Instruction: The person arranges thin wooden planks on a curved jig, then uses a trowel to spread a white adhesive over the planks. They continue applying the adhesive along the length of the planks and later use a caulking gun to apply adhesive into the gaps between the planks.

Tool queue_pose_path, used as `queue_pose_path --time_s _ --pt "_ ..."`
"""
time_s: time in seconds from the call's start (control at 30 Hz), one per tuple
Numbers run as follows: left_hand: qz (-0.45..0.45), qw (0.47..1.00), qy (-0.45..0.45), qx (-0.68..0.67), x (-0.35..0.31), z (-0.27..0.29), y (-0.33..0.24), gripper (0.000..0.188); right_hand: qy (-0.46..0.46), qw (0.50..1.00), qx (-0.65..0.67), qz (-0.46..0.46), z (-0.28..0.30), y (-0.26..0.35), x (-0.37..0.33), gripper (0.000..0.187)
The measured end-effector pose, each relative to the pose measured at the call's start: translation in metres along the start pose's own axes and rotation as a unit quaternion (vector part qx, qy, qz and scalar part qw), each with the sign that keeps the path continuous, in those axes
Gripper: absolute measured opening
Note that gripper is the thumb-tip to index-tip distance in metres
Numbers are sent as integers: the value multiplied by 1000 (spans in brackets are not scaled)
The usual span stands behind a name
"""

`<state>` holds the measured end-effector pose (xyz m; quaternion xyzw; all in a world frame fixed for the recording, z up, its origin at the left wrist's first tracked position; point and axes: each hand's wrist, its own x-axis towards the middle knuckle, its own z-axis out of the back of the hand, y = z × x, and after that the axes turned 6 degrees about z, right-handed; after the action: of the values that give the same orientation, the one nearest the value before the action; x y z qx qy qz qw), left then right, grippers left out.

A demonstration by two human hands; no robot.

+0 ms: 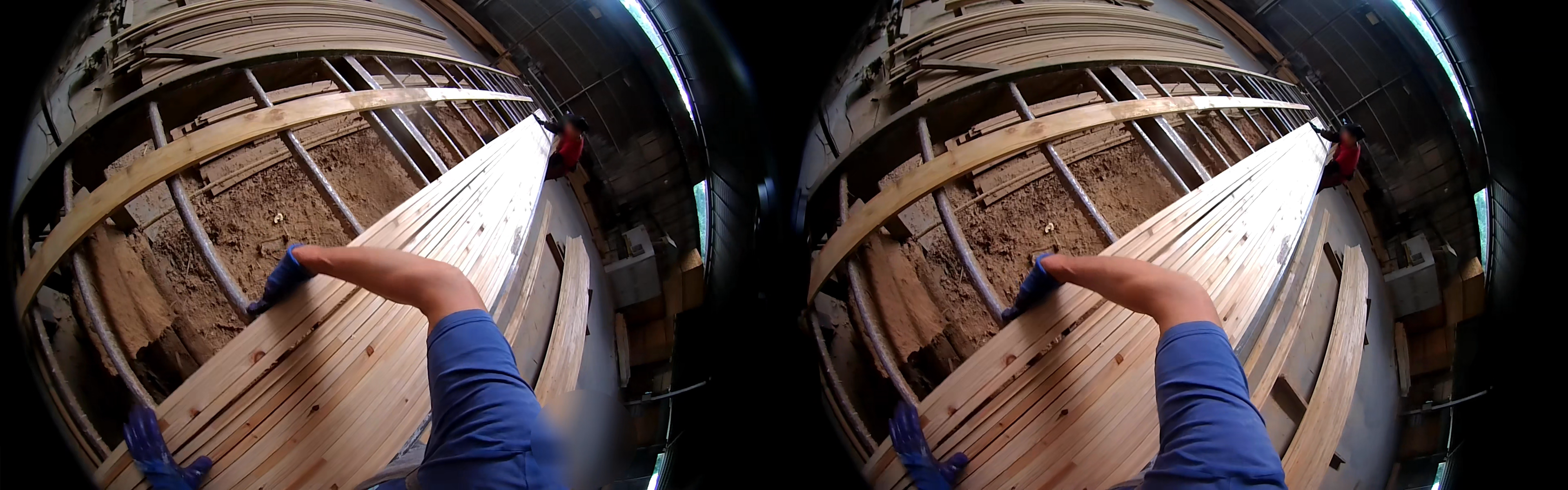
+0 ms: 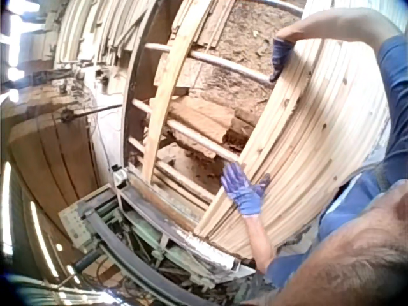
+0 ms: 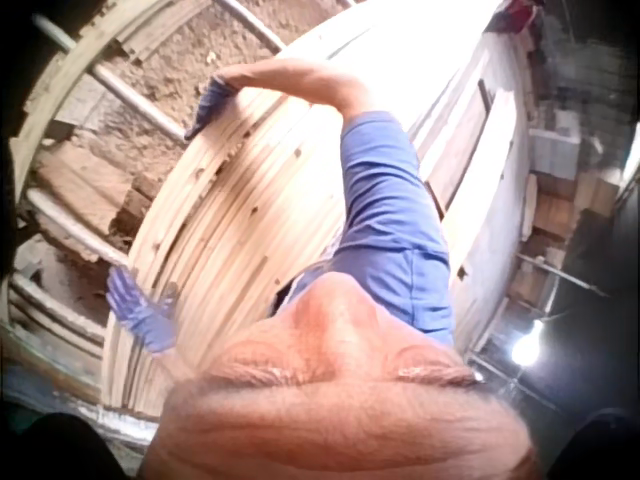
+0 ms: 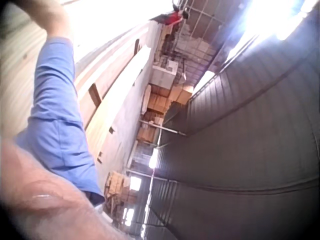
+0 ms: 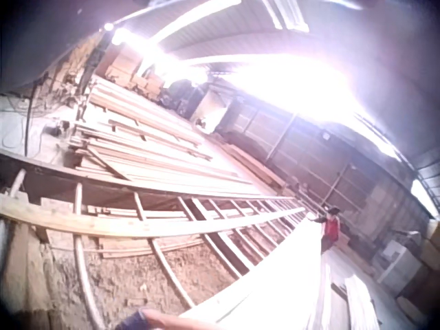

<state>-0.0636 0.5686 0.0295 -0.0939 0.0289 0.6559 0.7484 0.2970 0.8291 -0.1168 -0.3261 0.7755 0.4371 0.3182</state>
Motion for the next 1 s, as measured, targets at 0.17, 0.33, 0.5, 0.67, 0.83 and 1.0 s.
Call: queue_pose_path --time_s 0.17,0.33,0.5,0.67,0.83,1.0 --pt "109 990 -38 -82 31 -8 33 92 -155 976 -148 24 -13 65 -66 68" --pt "26 989 -145 -12 77 -65 85 111 -572 630 -496 174 -33 90 -96 51" --pt "38 989 -112 -89 80 -69 80 108 -357 734 -557 152 -150 39 -99 56" --pt "26 997 -79 -4 79 -27 40 116 -187 863 -468 36 -108 -26 -68 73" --pt "-116 984 -39 -132 55 6 -27 67 -161 880 -440 80 -94 -29 -63 70" --pt "-31 939 161 -302 61 -9 -28 51 -202 857 -459 117 -97 -7 -92 61"
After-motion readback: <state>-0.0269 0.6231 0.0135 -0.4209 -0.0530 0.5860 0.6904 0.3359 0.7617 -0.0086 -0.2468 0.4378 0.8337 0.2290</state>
